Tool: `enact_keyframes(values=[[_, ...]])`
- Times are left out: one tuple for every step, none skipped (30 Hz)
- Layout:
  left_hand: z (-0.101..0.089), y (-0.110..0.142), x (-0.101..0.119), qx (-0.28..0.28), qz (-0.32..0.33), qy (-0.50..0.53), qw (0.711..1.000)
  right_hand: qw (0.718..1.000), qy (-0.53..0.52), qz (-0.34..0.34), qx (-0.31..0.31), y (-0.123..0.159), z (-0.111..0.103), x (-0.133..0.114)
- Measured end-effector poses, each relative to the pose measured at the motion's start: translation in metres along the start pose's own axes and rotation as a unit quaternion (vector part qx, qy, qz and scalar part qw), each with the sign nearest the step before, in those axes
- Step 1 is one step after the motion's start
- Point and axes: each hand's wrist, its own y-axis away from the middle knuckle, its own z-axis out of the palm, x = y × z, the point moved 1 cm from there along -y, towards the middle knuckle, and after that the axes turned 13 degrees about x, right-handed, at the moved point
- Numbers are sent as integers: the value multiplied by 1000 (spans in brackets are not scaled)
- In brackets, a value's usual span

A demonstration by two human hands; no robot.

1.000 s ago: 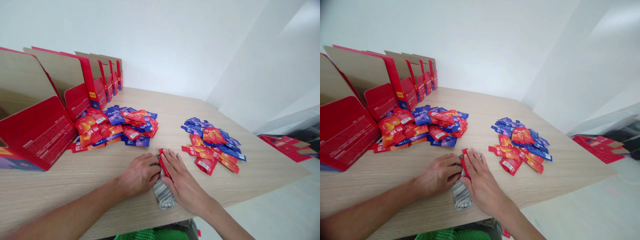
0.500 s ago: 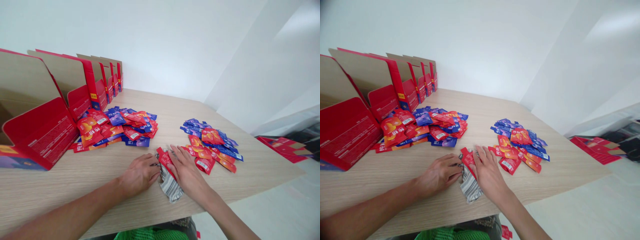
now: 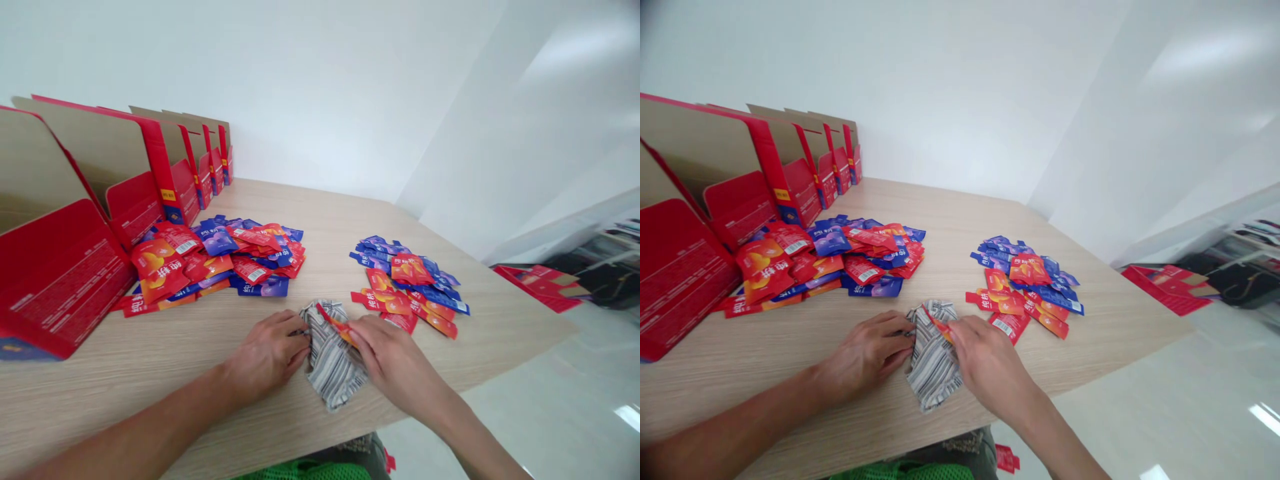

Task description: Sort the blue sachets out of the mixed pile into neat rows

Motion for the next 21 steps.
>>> enact_keyframes(values=[[0,0,0,0,0,2,1000,999,-27,37,22,-2,-2,3],[0,-1,0,0,1,3,1000,995,-53,75,40,-4,-2,6],[0,-1,0,1,3,3,1000,990,-78,110,51,-6,0,8],[0,-1,-1,2,6,2,1000,984,-96,138,61,-8,5,11],[1,-1,-1,3,8,2,1000,980,-106,152,69,-10,10,12],[1,-1,-1,4,9,2,1000,980,-108,150,80,-11,17,12],[2,-1,-2,4,7,3,1000,981,-103,135,90,-12,22,12],[2,-1,-2,4,5,5,1000,985,-96,110,95,-12,27,10],[2,-1,-2,4,5,7,1000,988,-88,82,93,-12,31,7],[1,-1,-2,4,5,9,1000,992,-81,55,80,-11,33,4],[1,-1,-2,6,5,10,1000,995,-76,34,63,-9,33,1],[1,-2,-2,8,5,13,1000,996,-69,20,48,-7,33,-2],[0,-2,-1,11,4,14,1000,997,-63,10,37,-6,31,-5],[0,-2,-1,13,4,16,1000,998,-55,6,30,-4,29,-7],[0,-2,-1,16,4,17,1000,999,-47,6,27,-2,27,-8],[0,-2,-1,17,5,17,1000,999,-38,8,25,-1,26,-9],[0,-2,-1,18,6,17,1000,999,-28,12,23,1,25,-10],[0,-2,-1,16,7,16,1000,1000,-15,16,21,2,24,-10],[1,-2,-1,16,8,15,1000,1000,-1,18,20,4,24,-10],[1,-3,-1,15,8,13,1000,999,14,20,20,5,23,-10],[1,-3,-1,14,9,13,1000,999,27,21,20,7,23,-10]])
